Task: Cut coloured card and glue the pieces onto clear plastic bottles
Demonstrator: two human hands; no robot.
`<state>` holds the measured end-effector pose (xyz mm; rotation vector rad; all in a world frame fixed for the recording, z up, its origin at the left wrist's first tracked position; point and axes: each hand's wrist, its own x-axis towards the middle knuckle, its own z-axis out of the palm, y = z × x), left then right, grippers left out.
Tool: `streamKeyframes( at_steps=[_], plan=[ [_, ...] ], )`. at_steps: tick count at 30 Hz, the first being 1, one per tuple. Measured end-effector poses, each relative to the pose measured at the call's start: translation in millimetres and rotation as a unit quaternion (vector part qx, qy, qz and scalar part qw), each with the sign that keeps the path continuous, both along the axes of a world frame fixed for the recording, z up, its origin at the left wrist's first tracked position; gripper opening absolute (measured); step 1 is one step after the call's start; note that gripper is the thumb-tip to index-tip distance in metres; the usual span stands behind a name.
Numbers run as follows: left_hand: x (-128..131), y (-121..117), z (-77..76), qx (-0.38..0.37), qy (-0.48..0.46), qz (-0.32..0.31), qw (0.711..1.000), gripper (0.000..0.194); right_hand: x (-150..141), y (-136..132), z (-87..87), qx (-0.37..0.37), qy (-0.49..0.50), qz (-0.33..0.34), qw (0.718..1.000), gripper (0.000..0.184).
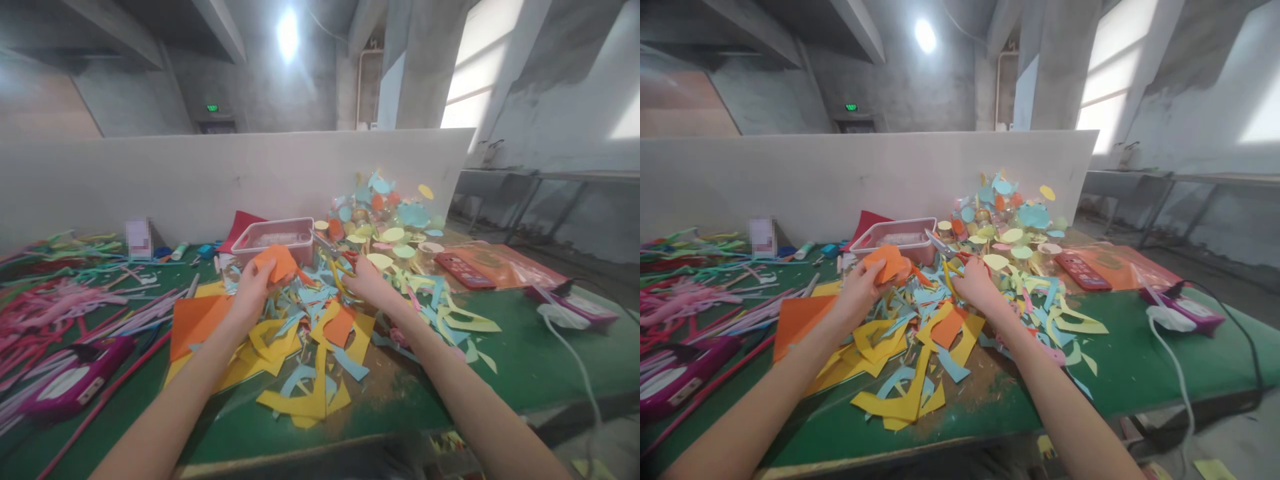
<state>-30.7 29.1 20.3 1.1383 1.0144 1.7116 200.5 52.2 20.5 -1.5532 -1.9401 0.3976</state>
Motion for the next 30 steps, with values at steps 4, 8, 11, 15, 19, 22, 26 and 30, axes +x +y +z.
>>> streamKeyframes(
  at_steps=[4, 8, 11, 15, 19, 22, 26, 30],
  plan=[
    [1, 1, 0.2, 0.003, -0.002, 0.043, 0.999, 0.032, -4, -3, 3.4, -0.006, 0.084, 0.002, 0.996, 0.046],
    [0, 2, 0.3, 0.001, 0.01, 0.064, 0.998, 0.034, -9, -19, 16.6, -0.07, 0.216, 0.031, 0.973, 0.069],
    [-1, 3, -0.2, 0.003, 0.01, 0.076, 0.997, 0.035, -9, -36, 29.0, -0.139, 0.242, 0.104, 0.955, 0.07],
    [-1, 5, -0.3, 0.024, -0.017, 0.078, 0.997, 0.033, -10, -48, 32.3, -0.197, 0.173, 0.15, 0.953, 0.06],
    [1, 4, 1.8, 0.039, -0.053, 0.074, 0.995, 0.03, -18, -42, 21.6, -0.176, 0.132, 0.187, 0.957, 0.044],
    [2, 2, 3.9, 0.047, -0.06, 0.073, 0.994, 0.03, -22, -39, 16.4, -0.169, 0.121, 0.214, 0.954, 0.042],
    [2, 1, 5.9, 0.057, -0.076, 0.06, 0.994, 0.033, -23, -40, 15.4, -0.159, 0.113, 0.272, 0.942, 0.038],
    [3, 1, 6.8, 0.063, -0.081, 0.044, 0.994, 0.031, -25, -40, 12.3, -0.136, 0.098, 0.303, 0.938, 0.037]
  ],
)
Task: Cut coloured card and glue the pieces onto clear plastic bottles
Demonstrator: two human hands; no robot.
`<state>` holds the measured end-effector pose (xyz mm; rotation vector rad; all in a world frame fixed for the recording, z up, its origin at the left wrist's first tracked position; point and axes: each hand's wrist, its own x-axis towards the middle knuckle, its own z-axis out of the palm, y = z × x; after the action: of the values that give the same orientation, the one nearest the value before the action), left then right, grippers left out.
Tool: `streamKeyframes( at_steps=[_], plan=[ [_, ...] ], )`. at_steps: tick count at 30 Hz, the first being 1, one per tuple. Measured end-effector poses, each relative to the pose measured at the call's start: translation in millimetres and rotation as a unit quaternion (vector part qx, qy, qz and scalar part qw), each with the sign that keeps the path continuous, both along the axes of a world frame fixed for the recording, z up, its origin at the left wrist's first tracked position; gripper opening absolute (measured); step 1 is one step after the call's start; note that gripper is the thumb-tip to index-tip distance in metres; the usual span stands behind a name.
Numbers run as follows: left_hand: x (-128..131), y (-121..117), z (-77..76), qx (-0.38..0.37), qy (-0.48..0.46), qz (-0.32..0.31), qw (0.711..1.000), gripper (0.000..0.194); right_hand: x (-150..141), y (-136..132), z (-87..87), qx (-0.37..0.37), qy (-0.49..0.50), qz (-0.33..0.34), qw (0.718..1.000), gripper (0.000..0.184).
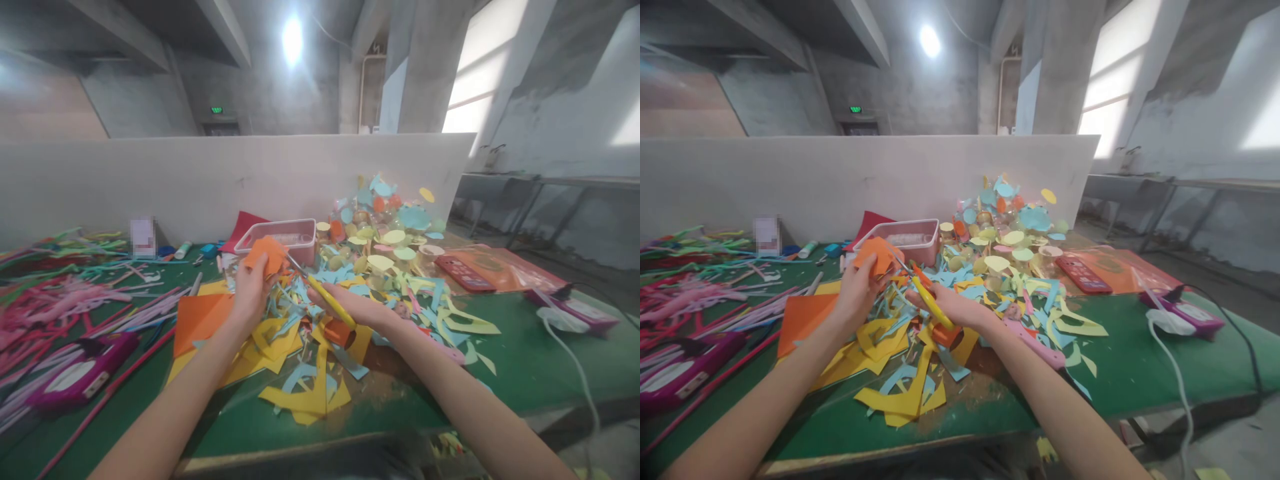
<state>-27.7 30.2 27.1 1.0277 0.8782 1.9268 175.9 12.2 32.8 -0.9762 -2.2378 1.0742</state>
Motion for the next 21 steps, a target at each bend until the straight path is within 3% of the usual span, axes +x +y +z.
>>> streamKeyframes(
  at_steps=[12, 17, 21],
  plan=[
    [7, 1, -9.1, -0.037, 0.007, 0.018, 0.999, 0.037, -2, 2, -4.7, -0.044, 0.039, 0.009, 0.998, 0.043],
    [5, 2, -10.4, -0.039, 0.013, 0.021, 0.999, 0.039, -5, 6, -12.7, -0.083, 0.055, -0.015, 0.995, 0.044],
    [4, 2, -9.5, -0.025, 0.017, 0.01, 0.999, 0.038, -6, 3, -9.0, -0.083, 0.047, -0.058, 0.994, 0.047]
  ],
)
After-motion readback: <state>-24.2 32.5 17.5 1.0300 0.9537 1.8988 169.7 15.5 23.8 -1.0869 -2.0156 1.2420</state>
